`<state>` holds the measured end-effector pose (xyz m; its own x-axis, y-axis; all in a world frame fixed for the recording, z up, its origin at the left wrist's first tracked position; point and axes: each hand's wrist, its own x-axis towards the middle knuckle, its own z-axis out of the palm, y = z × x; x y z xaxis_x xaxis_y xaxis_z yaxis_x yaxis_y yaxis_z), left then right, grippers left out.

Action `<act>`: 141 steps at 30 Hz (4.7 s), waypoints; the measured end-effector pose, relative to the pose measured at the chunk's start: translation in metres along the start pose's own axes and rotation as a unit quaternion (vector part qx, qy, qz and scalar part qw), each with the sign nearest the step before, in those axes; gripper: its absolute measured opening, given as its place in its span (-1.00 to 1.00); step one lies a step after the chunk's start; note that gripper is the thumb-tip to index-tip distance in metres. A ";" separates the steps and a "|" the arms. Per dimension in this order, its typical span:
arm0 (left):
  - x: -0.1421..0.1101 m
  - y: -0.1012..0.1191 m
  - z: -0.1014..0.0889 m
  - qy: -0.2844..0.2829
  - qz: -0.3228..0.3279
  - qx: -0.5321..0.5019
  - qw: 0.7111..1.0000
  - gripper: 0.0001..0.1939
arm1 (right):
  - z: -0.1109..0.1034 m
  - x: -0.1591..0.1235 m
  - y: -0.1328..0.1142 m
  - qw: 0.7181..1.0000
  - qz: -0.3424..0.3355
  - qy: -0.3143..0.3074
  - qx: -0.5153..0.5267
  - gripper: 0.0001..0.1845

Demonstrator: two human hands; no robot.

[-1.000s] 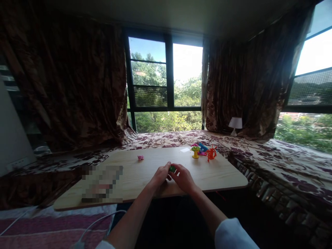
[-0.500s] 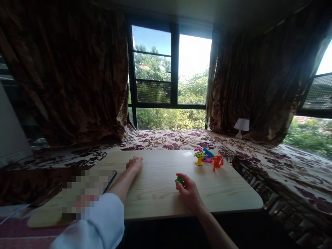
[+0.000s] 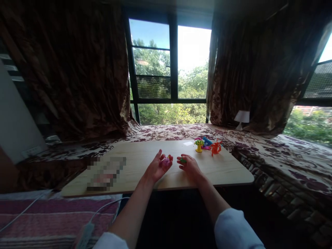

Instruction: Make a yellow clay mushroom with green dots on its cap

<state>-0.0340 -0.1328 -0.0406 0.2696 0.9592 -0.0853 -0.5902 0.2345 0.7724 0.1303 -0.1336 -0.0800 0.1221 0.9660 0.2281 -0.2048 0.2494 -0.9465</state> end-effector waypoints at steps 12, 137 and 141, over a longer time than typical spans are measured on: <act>0.045 -0.013 0.012 0.146 0.057 -0.072 0.985 -0.67 | 0.061 -0.010 0.005 0.992 -0.107 0.064 -0.022 -0.78; -0.007 -0.036 -0.010 0.015 0.171 0.040 0.984 -0.65 | 0.036 -0.024 -0.001 0.992 -0.117 -0.031 -0.026 -0.65; -0.007 -0.036 -0.009 0.018 0.163 0.042 0.986 -0.65 | 0.039 -0.025 -0.002 0.989 -0.140 -0.018 -0.044 -0.76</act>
<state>-0.0215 -0.1470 -0.0734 0.0473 0.9868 0.1552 -0.5754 -0.1000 0.8117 0.0903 -0.1558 -0.0749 0.1277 0.8622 0.4902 -0.0830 0.5018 -0.8610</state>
